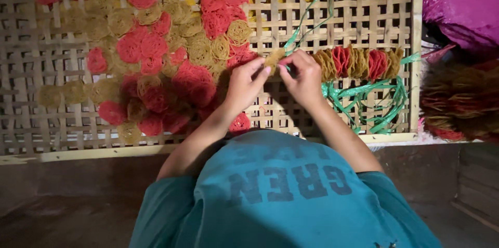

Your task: The person repeatedly picks up small red and brown paper rosettes from a wooden lattice tray and threads them onto a green string. They continue adding rosettes one by one to form a decorative garland.

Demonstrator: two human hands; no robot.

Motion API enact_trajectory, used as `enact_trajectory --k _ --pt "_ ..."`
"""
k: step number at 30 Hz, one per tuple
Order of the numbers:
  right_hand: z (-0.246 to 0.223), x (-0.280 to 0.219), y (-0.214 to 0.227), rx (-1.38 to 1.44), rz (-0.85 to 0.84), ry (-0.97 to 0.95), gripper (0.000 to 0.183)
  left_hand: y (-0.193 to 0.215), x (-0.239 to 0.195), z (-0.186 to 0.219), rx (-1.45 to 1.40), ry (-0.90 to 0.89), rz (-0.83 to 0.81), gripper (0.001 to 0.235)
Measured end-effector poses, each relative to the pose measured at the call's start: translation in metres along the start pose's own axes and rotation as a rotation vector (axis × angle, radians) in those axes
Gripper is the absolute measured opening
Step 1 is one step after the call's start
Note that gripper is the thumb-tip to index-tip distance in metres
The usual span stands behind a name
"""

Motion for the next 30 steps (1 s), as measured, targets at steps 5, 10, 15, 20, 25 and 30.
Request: enact_trajectory --k 5,10,15,20,25,30 --pt "0.019 -0.005 -0.006 0.301 -0.020 -0.312 0.022 0.000 0.002 -0.023 -0.014 0.388 -0.097 0.024" --pt "-0.008 0.005 0.006 0.248 -0.129 -0.098 0.038 -0.003 0.002 0.004 0.043 -0.061 0.099 0.018" --pt "-0.038 0.030 0.025 -0.124 -0.230 0.167 0.035 0.003 -0.005 0.031 -0.024 -0.018 0.173 0.011" --pt "-0.067 0.033 0.042 -0.675 -0.083 0.510 0.042 0.006 -0.005 0.061 -0.061 -0.170 0.152 0.014" --pt "-0.013 0.007 0.019 0.183 -0.182 -0.221 0.011 0.007 0.015 0.035 0.256 0.040 0.091 0.028" --pt "0.002 0.004 0.032 0.303 -0.011 -0.049 0.012 0.109 0.073 -0.016 1.096 0.021 0.534 0.054"
Point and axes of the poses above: each hand's wrist, its own x-axis towards the middle knuckle, its own y-axis out of the back of the hand, z = x × y, the point moved 5 cm from there along x, towards the middle knuckle, and after that the axes turned 12 degrees about y, right-handed, at the moved point
